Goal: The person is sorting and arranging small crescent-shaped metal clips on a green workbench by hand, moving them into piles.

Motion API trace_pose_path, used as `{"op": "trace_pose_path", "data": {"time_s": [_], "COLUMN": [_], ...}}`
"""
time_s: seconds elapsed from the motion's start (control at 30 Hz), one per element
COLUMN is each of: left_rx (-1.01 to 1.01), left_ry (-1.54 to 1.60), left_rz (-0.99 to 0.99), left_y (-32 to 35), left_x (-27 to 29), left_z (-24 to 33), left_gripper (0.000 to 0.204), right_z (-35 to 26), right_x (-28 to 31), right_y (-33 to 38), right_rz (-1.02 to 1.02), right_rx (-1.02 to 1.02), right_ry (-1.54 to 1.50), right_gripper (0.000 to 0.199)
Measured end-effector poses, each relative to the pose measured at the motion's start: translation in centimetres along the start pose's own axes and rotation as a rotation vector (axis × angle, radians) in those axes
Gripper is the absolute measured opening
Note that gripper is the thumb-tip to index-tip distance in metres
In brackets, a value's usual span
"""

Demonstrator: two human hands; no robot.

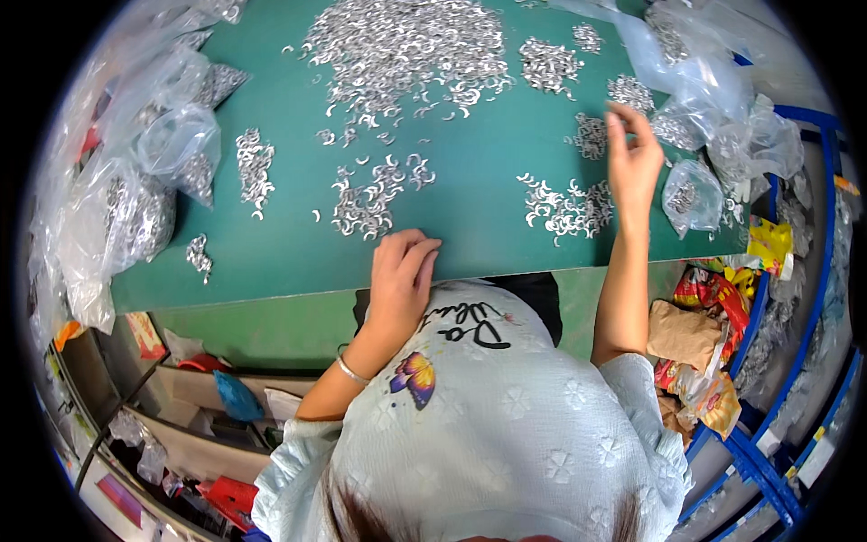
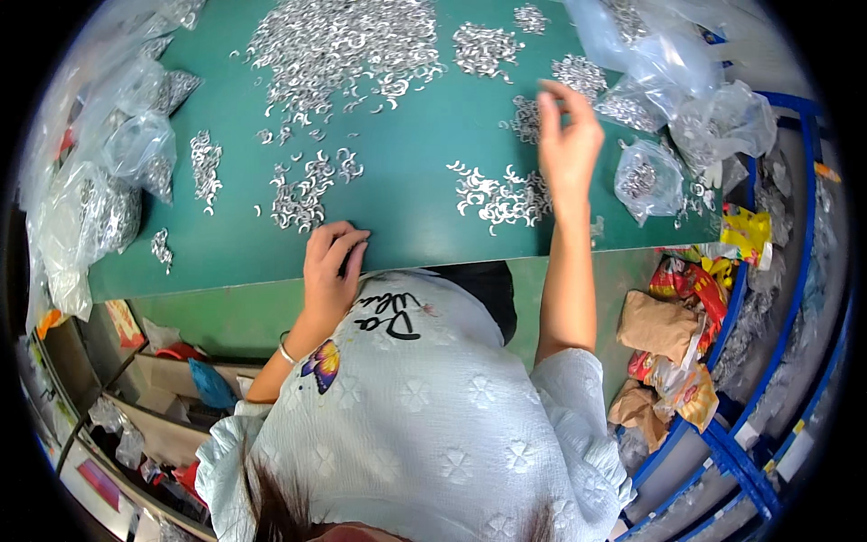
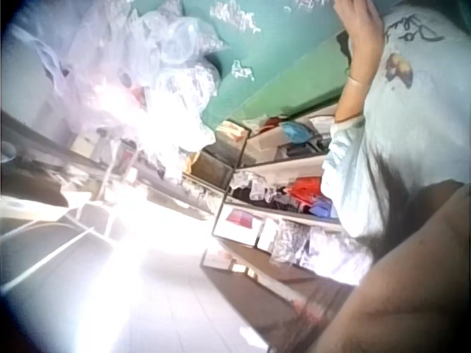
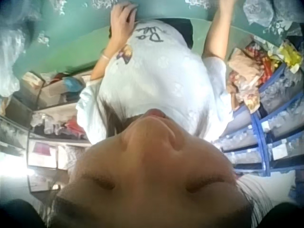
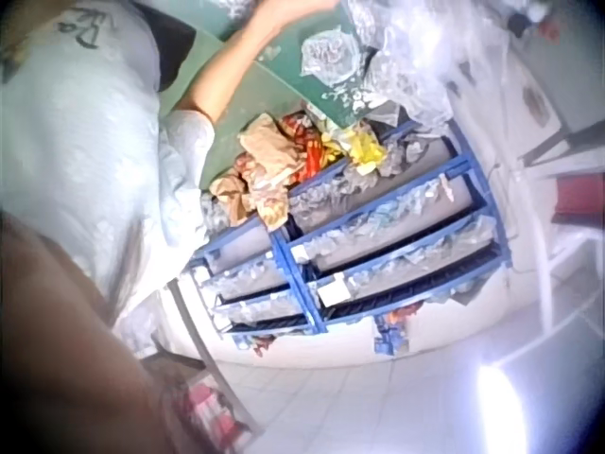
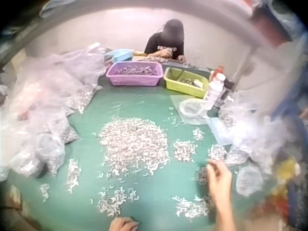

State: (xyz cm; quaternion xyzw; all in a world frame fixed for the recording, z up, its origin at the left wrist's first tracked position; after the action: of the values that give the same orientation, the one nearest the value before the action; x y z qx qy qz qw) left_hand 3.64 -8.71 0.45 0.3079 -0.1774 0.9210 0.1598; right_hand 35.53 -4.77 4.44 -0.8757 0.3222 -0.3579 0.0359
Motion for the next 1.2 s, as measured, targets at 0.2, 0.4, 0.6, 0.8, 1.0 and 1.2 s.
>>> {"op": "trace_pose_path", "data": {"time_s": [0.2, 0.4, 0.6, 0.8, 1.0, 1.2], "left_rx": [-0.026, -0.025, -0.037, -0.049, -0.002, 0.013], "left_ry": [-0.018, 0.011, 0.018, 0.021, -0.068, -0.179], "left_rz": [-0.004, 0.021, 0.016, 0.023, 0.023, 0.006], "left_y": [-0.1, 0.3, 0.2, 0.1, -0.7, -1.8], "left_x": [-0.1, 0.1, -0.1, 0.2, 0.5, -0.1], "left_z": [0.1, -0.1, -0.4, 0.0, 0.9, 1.2], "left_gripper": [0.027, 0.026, 0.026, 0.026, 0.031, 0.031], "right_z": [-8.9, -8.4, -7.6, -6.8, -7.0, -5.7], "right_x": [-9.5, -6.8, -4.0, -3.3, -3.5, -2.8], "right_y": [7.7, 10.9, 12.6, 12.9, 14.1, 13.6], "right_rz": [-0.732, -0.908, -0.986, -0.891, -0.883, -0.526], "right_rx": [0.542, 0.577, 0.498, 0.476, 0.476, 0.427], "right_ry": [-0.005, 0.263, 0.285, 0.174, 0.235, 0.073], "right_gripper": [0.057, 0.06, 0.065, 0.063, 0.053, 0.03]}}
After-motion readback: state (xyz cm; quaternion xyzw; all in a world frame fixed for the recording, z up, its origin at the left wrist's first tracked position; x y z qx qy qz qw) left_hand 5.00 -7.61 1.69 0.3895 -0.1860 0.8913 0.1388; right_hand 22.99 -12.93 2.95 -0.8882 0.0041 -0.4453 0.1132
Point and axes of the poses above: each hand's wrist, its own y-axis away from the middle knuckle, its own x-axis out of the back of the hand, z = x × y, the point moved 3 cm from there along -y, towards the middle knuckle, and after that the axes turned 4 degrees about -y, right-handed, at the moved point
